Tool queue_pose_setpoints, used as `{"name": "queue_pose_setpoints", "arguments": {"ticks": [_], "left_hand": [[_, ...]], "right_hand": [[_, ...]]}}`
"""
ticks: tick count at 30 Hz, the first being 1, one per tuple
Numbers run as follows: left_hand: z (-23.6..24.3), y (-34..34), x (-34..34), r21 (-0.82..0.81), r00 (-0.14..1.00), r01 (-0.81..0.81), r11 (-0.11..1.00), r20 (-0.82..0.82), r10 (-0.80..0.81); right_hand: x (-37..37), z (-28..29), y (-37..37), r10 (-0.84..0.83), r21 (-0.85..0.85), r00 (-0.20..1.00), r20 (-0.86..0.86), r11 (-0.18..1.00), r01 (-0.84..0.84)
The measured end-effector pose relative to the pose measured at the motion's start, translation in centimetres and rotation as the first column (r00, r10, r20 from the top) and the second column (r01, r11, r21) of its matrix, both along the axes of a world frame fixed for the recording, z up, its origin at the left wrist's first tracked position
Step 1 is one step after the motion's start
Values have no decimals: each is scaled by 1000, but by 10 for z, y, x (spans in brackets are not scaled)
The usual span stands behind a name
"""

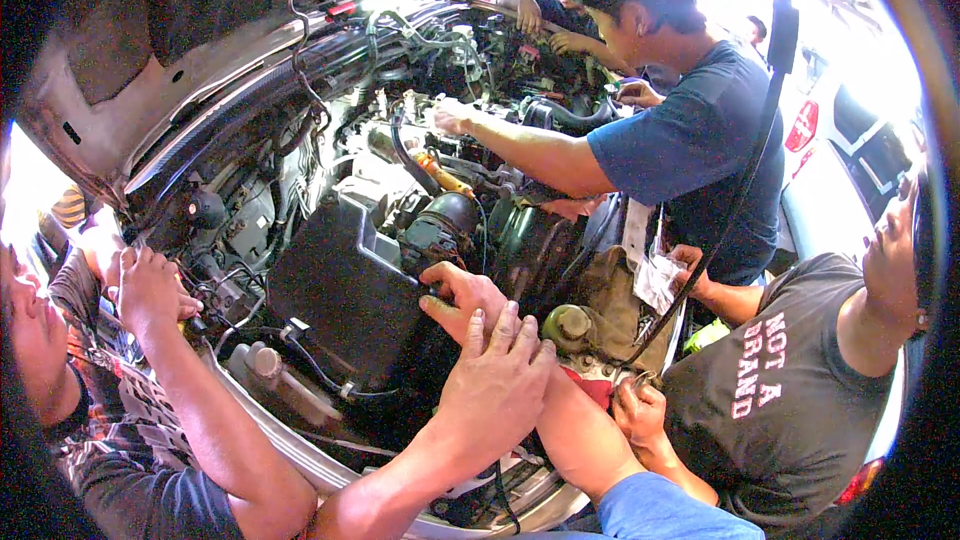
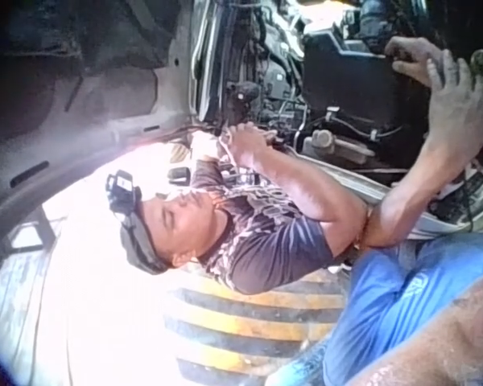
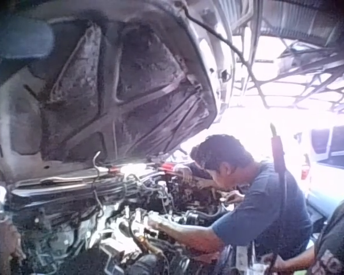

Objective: Repairing and inspecting parts of a car engine with a team of mechanics.

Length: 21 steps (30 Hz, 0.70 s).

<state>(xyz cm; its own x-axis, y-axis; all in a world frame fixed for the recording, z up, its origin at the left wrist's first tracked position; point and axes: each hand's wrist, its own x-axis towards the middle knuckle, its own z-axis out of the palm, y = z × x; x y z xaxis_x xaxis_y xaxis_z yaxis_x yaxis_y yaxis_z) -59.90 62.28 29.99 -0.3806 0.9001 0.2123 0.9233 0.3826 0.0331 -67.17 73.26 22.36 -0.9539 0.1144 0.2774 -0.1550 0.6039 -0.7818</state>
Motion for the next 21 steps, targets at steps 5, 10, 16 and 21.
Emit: {"name": "queue_pose_setpoints", "arguments": {"ticks": [5, 10, 16, 21], "left_hand": [[1, 0, 0, 3, 1000, 3, 1000, 16, -3], [2, 0, 0, 12, 1000, 3, 1000, 28, -3], [1, 0, 0, 15, 1000, -3, 1000, 23, 2], [1, 0, 0, 25, 1000, -5, 1000, 22, 5]], "right_hand": [[-1, -1, 0, -6, 20, 1000, -12, 1000, 6], [-2, -2, 0, -14, 28, 1000, 11, 1000, 14], [1, 2, 0, -12, 20, 1000, 26, 1000, 11], [1, 3, 0, -2, 6, 999, 36, 1000, 2]]}}
